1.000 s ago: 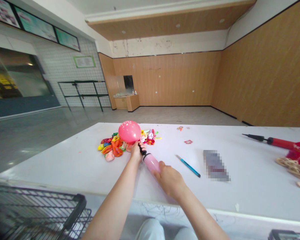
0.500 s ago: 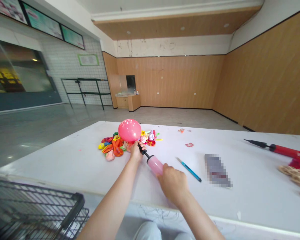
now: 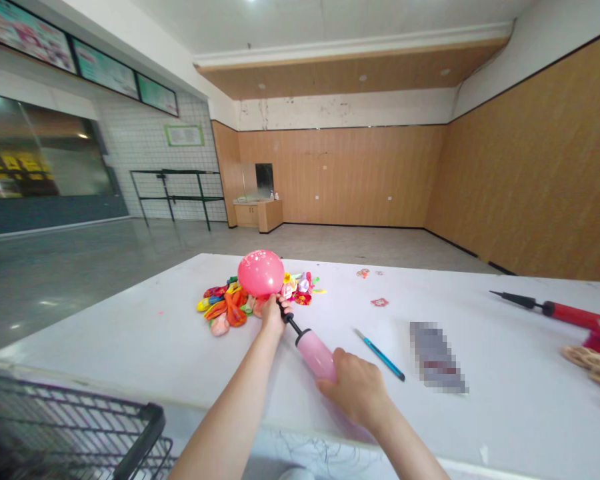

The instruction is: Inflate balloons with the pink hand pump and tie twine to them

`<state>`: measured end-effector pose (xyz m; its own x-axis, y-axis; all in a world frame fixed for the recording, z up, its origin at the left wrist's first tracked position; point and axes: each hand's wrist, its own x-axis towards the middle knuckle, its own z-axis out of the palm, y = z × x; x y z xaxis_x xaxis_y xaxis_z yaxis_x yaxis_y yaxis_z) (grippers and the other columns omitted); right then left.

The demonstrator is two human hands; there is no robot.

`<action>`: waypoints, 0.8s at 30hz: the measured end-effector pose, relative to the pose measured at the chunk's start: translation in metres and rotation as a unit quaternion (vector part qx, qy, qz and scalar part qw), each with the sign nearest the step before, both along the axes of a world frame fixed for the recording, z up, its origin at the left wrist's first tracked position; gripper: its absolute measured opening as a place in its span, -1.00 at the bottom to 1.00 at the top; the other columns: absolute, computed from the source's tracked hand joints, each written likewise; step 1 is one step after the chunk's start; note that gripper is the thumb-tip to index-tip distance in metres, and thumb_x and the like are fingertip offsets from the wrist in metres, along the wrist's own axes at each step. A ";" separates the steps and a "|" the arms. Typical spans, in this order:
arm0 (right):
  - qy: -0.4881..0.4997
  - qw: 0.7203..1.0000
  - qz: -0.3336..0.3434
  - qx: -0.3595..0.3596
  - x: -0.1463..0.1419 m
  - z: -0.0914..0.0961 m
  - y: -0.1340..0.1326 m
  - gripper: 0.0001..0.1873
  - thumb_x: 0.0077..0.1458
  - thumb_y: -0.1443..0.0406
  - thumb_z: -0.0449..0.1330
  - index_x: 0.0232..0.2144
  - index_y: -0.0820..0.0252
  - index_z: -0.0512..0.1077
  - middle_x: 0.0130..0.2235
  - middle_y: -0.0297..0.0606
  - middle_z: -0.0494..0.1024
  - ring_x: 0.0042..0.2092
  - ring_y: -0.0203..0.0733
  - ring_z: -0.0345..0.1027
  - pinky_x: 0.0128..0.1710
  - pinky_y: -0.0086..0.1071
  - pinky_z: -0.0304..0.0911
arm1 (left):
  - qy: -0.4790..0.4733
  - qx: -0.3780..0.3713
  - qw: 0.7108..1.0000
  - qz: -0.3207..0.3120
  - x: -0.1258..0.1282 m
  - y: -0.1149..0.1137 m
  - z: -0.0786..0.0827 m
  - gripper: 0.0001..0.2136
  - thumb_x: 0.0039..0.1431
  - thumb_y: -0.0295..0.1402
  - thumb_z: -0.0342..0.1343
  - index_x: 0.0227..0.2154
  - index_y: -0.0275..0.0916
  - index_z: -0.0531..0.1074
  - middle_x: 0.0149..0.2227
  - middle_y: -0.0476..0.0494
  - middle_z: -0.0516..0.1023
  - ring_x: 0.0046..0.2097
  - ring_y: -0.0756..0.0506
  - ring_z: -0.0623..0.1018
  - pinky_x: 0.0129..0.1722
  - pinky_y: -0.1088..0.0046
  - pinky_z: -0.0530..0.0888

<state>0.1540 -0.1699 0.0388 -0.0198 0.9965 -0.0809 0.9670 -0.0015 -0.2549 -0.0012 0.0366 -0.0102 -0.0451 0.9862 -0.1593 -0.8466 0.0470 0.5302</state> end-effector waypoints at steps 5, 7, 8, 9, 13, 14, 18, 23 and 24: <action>-0.024 0.999 -0.019 0.014 0.018 -0.004 -0.035 -0.77 0.14 0.25 0.02 -0.19 0.24 0.35 -0.17 -0.03 0.57 -0.09 0.10 0.47 -0.22 -0.24 0.23 | -0.011 -0.010 1.000 0.021 -0.010 0.008 0.005 -0.79 0.08 -0.41 0.10 -0.51 -0.21 0.13 -0.66 0.15 0.18 -0.72 0.13 0.20 -0.75 0.66 0.09; -0.025 0.999 -0.017 0.021 0.017 -0.005 -0.038 -0.75 0.16 0.26 0.02 -0.13 0.23 0.33 -0.15 -0.03 0.57 -0.08 0.09 0.47 -0.22 -0.25 0.23 | -0.009 -0.001 1.000 0.016 -0.012 0.009 0.004 -0.78 0.08 -0.41 0.10 -0.51 -0.21 0.13 -0.66 0.15 0.17 -0.72 0.13 0.21 -0.75 0.66 0.10; -0.023 0.999 -0.017 0.021 0.014 -0.005 -0.037 -0.73 0.17 0.26 0.02 -0.10 0.23 0.32 -0.14 -0.04 0.57 -0.08 0.09 0.47 -0.22 -0.24 0.24 | -0.007 0.006 1.000 0.012 -0.013 0.009 0.003 -0.78 0.08 -0.40 0.10 -0.51 -0.20 0.13 -0.66 0.15 0.17 -0.72 0.13 0.21 -0.75 0.66 0.10; -0.023 0.999 -0.017 0.020 0.011 -0.005 -0.034 -0.72 0.18 0.25 0.02 -0.08 0.23 0.32 -0.15 -0.04 0.57 -0.08 0.09 0.47 -0.22 -0.23 0.25 | -0.004 0.011 1.000 0.008 -0.012 0.009 0.003 -0.78 0.08 -0.40 0.11 -0.51 -0.20 0.13 -0.66 0.14 0.18 -0.71 0.13 0.22 -0.75 0.66 0.10; -0.028 0.999 -0.019 0.036 -0.012 -0.003 -0.006 -0.70 0.20 0.21 0.04 -0.08 0.26 0.34 -0.17 -0.03 0.58 -0.11 0.08 0.49 -0.21 -0.22 0.28 | 0.004 0.019 1.000 -0.001 -0.007 0.004 0.000 -0.79 0.10 -0.40 0.11 -0.49 -0.21 0.15 -0.64 0.13 0.20 -0.70 0.13 0.23 -0.74 0.67 0.10; -0.026 0.998 -0.016 0.050 -0.019 -0.003 0.003 -0.68 0.20 0.21 0.05 -0.06 0.26 0.33 -0.15 -0.03 0.58 -0.10 0.07 0.49 -0.20 -0.23 0.29 | 0.007 0.019 1.000 -0.001 -0.006 0.002 -0.001 -0.81 0.11 -0.41 0.10 -0.49 -0.21 0.16 -0.63 0.13 0.21 -0.70 0.13 0.24 -0.74 0.67 0.11; -0.013 0.997 -0.032 0.063 -0.046 -0.003 0.036 -0.65 0.15 0.18 0.13 -0.07 0.26 0.35 -0.14 -0.01 0.58 -0.12 0.03 0.51 -0.20 -0.26 0.32 | 0.027 0.008 1.000 -0.001 -0.001 -0.003 -0.005 -0.82 0.14 -0.47 0.03 -0.52 -0.22 0.16 -0.64 0.11 0.20 -0.69 0.13 0.23 -0.73 0.66 0.13; -0.022 0.997 -0.023 0.072 -0.055 -0.005 0.038 -0.59 0.14 0.15 0.16 -0.05 0.30 0.34 -0.16 0.05 0.58 -0.14 0.06 0.52 -0.24 -0.26 0.35 | 0.061 -0.030 0.998 0.013 0.000 -0.004 -0.006 -0.82 0.14 -0.51 -0.04 -0.54 -0.21 0.13 -0.68 0.13 0.15 -0.72 0.13 0.18 -0.74 0.65 0.09; -0.024 0.997 -0.019 0.074 -0.051 -0.005 0.032 -0.61 0.17 0.16 0.12 -0.05 0.32 0.34 -0.16 0.06 0.58 -0.14 0.07 0.52 -0.25 -0.25 0.35 | 0.065 -0.034 0.997 0.013 0.001 -0.003 -0.006 -0.82 0.13 -0.51 -0.05 -0.53 -0.21 0.14 -0.67 0.13 0.16 -0.73 0.12 0.18 -0.75 0.64 0.08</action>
<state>0.1029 -0.1377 0.0337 0.0187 0.9976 0.0666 0.9781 -0.0044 -0.2080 -0.0004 0.0338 -0.0157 -0.0955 0.9714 -0.2174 -0.7724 0.0655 0.6318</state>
